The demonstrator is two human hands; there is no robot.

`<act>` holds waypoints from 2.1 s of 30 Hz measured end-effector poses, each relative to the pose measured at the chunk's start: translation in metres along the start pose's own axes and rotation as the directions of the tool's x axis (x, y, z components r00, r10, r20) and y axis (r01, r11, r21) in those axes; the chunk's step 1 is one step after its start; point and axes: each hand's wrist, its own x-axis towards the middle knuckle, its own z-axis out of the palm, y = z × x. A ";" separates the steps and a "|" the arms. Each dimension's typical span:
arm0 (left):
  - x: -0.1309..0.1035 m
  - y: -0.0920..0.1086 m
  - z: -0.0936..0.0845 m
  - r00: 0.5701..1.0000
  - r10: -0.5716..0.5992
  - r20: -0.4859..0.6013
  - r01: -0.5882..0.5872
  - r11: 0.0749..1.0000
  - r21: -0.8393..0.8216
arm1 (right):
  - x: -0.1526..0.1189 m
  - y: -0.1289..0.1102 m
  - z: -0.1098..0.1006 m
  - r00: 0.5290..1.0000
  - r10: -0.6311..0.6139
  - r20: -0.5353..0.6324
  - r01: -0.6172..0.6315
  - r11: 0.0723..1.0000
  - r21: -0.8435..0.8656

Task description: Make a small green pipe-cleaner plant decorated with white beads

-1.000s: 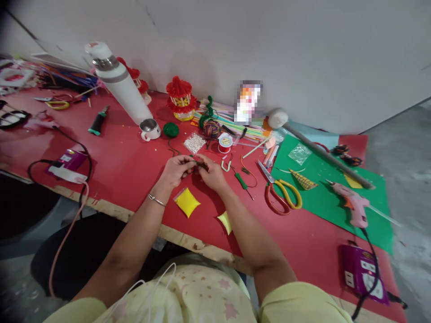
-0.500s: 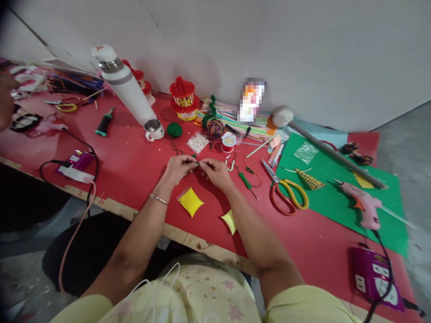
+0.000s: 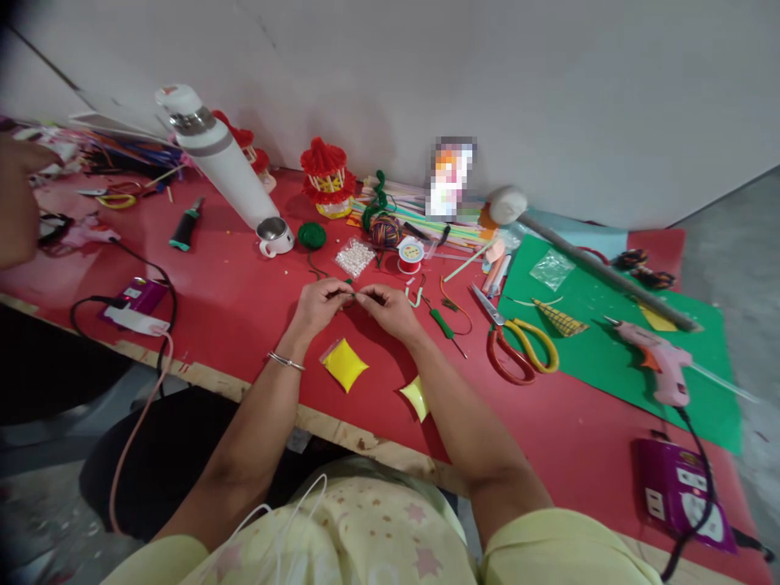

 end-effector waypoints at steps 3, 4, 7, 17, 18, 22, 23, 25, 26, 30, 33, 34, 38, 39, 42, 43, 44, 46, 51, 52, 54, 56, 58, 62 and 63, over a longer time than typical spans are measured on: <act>-0.001 0.002 0.002 1.000 -0.006 0.022 0.006 1.000 0.011 | 0.000 0.000 0.002 0.999 -0.006 -0.049 0.006 1.000 0.000; -0.001 0.003 0.003 0.999 -0.023 0.034 0.023 1.000 -0.002 | 0.000 0.000 0.003 0.998 0.002 -0.058 -0.002 1.000 0.011; -0.001 0.007 0.007 0.991 -0.117 0.067 0.124 0.986 -0.110 | -0.001 0.001 0.004 0.998 0.035 -0.058 -0.032 0.998 0.057; -0.001 0.022 0.004 0.872 -0.400 0.282 0.489 0.693 -0.531 | 0.001 0.006 0.004 0.999 -0.006 -0.037 0.013 0.982 0.187; -0.001 0.023 0.004 0.863 -0.408 0.296 0.504 0.670 -0.545 | 0.001 0.006 0.005 0.999 -0.018 -0.033 0.024 0.981 0.192; 0.002 0.020 0.005 0.855 -0.439 0.277 0.514 0.640 -0.571 | 0.001 0.006 0.005 1.000 -0.031 -0.007 0.031 0.980 0.196; 0.003 0.017 0.006 0.860 -0.453 0.235 0.497 0.642 -0.583 | 0.001 0.006 0.005 1.000 -0.028 -0.005 0.029 0.981 0.192; 0.007 0.012 0.006 0.868 -0.489 0.081 0.427 0.654 -0.624 | 0.001 0.006 0.004 1.000 -0.021 -0.009 0.022 0.982 0.187; 0.008 0.010 0.006 0.860 -0.511 -0.017 0.380 0.661 -0.647 | 0.001 0.006 0.004 1.000 -0.014 -0.011 0.016 0.983 0.184; 0.008 0.010 0.004 0.855 -0.487 -0.177 0.282 0.723 -0.630 | 0.002 0.004 0.003 1.000 0.010 -0.017 -0.007 0.986 0.168; 0.004 0.014 0.007 0.919 -0.377 -0.114 0.267 0.810 -0.523 | 0.002 0.004 0.003 1.000 0.003 -0.018 0.000 0.987 0.158; 0.003 0.014 0.009 0.930 -0.355 -0.092 0.268 0.829 -0.490 | 0.002 0.005 0.002 1.000 0.004 -0.019 -0.001 0.988 0.153; 0.000 0.010 0.013 0.939 -0.338 -0.061 0.287 0.870 -0.402 | 0.003 0.008 0.002 1.000 0.013 -0.022 -0.010 0.992 0.129; 0.000 0.008 0.014 0.939 -0.338 -0.060 0.289 0.874 -0.391 | 0.003 0.008 0.002 1.000 0.011 -0.020 -0.008 0.992 0.124; 0.001 0.004 0.016 0.938 -0.345 -0.034 0.305 0.868 -0.392 | 0.002 0.007 0.002 1.000 0.005 -0.020 -0.003 0.993 0.114; 0.001 0.004 0.016 0.937 -0.348 -0.021 0.311 0.864 -0.396 | 0.002 0.007 0.002 1.000 0.006 -0.021 -0.003 0.994 0.113; 0.001 0.004 0.016 0.937 -0.348 -0.009 0.316 0.862 -0.397 | 0.002 0.006 0.002 1.000 0.007 -0.023 -0.004 0.994 0.113; 0.000 0.006 0.016 0.937 -0.348 0.016 0.328 0.864 -0.382 | 0.002 0.005 0.002 1.000 0.008 -0.022 -0.005 0.993 0.115; -0.001 0.013 0.015 0.938 -0.343 0.051 0.340 0.883 -0.324 | 0.002 0.005 0.002 0.999 0.018 -0.030 -0.014 0.992 0.127; -0.001 0.014 0.015 0.938 -0.342 0.050 0.339 0.884 -0.321 | 0.002 0.005 0.002 0.999 0.020 -0.033 -0.015 0.991 0.132; -0.001 0.014 0.015 0.938 -0.345 0.045 0.341 0.884 -0.319 | 0.002 0.006 0.002 0.999 0.020 -0.040 -0.014 0.990 0.142; 0.000 0.012 0.015 0.935 -0.354 0.040 0.347 0.882 -0.319 | 0.002 0.006 0.002 0.999 0.021 -0.044 -0.015 0.989 0.145; 0.000 0.010 0.014 0.933 -0.358 0.039 0.351 0.878 -0.325 | 0.002 0.004 0.001 0.999 0.035 -0.027 -0.031 0.990 0.141; 0.000 0.008 0.013 0.935 -0.348 0.063 0.348 0.874 -0.338 | 0.001 0.002 0.001 0.999 0.042 0.006 -0.042 0.992 0.117; -0.001 0.009 0.013 0.934 -0.349 0.077 0.354 0.874 -0.333 | 0.001 0.002 0.001 0.999 0.036 -0.008 -0.035 0.993 0.114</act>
